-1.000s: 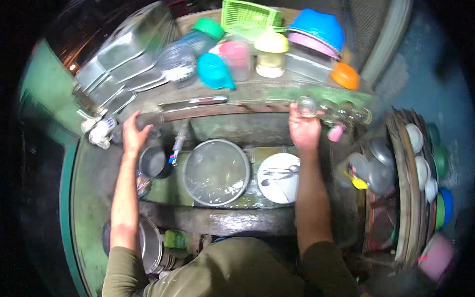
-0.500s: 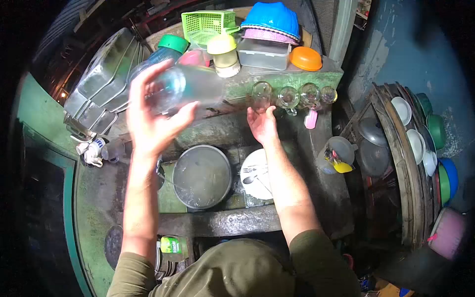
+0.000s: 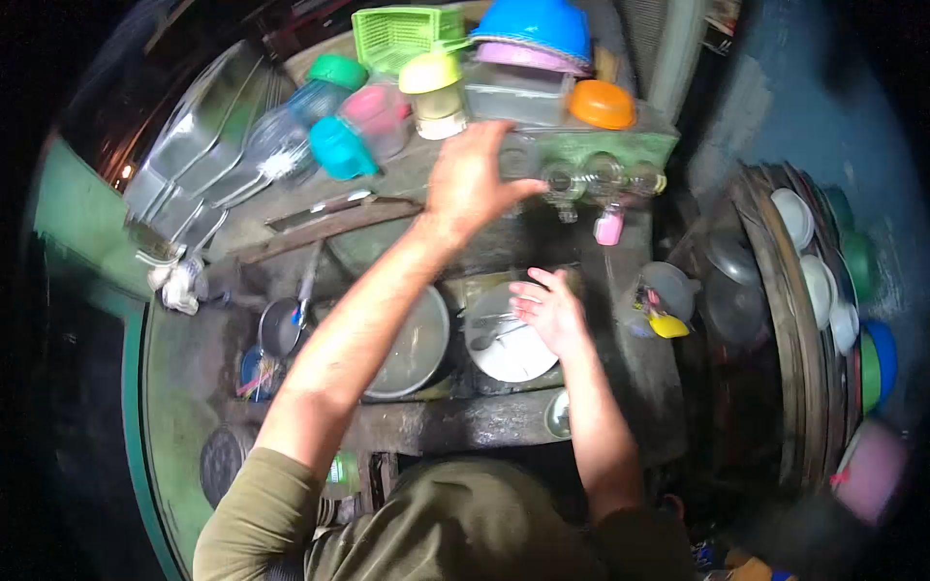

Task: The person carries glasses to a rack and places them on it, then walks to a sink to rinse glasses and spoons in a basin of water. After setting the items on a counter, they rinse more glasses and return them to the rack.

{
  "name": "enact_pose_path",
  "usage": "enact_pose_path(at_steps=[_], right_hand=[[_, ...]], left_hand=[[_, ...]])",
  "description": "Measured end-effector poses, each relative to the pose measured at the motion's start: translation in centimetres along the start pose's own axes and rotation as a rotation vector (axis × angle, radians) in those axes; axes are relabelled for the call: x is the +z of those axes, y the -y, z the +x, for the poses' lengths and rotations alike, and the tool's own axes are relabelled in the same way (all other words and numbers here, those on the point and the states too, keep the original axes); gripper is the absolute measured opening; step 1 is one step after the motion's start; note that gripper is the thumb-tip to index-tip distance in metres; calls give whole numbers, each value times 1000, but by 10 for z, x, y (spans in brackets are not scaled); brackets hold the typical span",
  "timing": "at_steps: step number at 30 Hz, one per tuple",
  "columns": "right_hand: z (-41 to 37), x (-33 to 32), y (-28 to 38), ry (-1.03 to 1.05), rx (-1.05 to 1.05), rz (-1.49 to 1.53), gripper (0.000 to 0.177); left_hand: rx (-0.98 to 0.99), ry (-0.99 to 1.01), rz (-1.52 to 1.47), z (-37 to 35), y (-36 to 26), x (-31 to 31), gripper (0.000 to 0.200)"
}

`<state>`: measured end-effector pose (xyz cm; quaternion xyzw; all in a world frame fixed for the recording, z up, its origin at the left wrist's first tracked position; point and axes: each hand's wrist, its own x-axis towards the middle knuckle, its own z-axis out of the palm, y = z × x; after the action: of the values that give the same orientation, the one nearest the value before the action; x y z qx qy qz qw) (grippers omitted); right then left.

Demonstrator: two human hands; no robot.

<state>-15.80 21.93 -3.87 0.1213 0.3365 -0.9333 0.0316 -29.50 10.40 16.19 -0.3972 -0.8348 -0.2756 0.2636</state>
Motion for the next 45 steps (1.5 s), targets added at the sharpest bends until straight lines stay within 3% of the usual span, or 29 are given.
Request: enact_pose_path(at_steps=[2, 4, 6, 8, 10, 12, 14, 16, 18, 20, 21, 23, 26, 28, 32, 33, 36, 39, 40, 41, 43, 45], right_hand=[[-10, 6, -6, -25, 14, 11, 63], [-19, 20, -15, -58, 36, -67, 61], [-23, 18, -26, -29, 71, -41, 55], [-18, -5, -50, -87, 137, -71, 53], [-22, 4, -73, -153, 161, -168, 49], [-20, 1, -92, -191, 280, -211, 43], [-18, 1, -120, -120, 265, -429, 38], [-16, 26, -135, -223, 364, -449, 34], [-16, 39, -151, -262, 462, -545, 32], [-16, 41, -165, -286, 531, -608, 26], [-20, 45, -169, -308, 539, -630, 25], [-26, 46, -175, -344, 559, -673, 24], [-37, 41, -177, -409, 577, -710, 24], [-40, 45, -178, -424, 563, -712, 25], [-37, 48, -189, -457, 571, -693, 25], [-34, 55, -192, -466, 588, -710, 25], [-27, 64, -193, -476, 618, -759, 26], [-25, 75, -187, -492, 595, -808, 25], [-28, 74, -186, -504, 594, -815, 25], [-29, 72, -184, -511, 591, -823, 24], [-35, 67, -182, -523, 591, -830, 24], [-38, 66, -183, -536, 599, -844, 24]], left_hand=[[-118, 80, -11, -9, -2, 0, 69], [-173, 39, -46, -28, 5, 2, 63], [-48, -200, -180, -62, 10, 6, 58], [-112, -82, -368, -125, 16, -1, 53], [-200, 149, -336, -217, 46, 14, 42], [-496, 432, -368, -309, 104, 18, 33], [-896, 518, -268, -405, 183, 18, 36], [-887, 508, -51, -494, 257, 30, 48], [-1170, 669, -38, -513, 306, 35, 71], [-1227, 493, -73, -489, 320, 42, 70], [-1238, 505, -108, -489, 333, 55, 70], [-1226, 924, -351, -490, 354, 77, 83], [-1185, 983, -220, -589, 362, 190, 90], [-1269, 859, -469, -618, 351, 213, 83], [-1437, 306, -1419, -679, 344, 288, 68], [-1433, 303, -1429, -678, 350, 301, 68], [-1382, 365, -811, -640, 373, 346, 77], [-1431, 292, -613, -530, 355, 220, 88], [-1639, 455, -497, -543, 374, 263, 85], [-1639, 449, -507, -550, 379, 267, 85], [-1755, -44, -1106, -565, 393, 266, 65], [-1715, -597, -1681, -573, 405, 263, 50]])
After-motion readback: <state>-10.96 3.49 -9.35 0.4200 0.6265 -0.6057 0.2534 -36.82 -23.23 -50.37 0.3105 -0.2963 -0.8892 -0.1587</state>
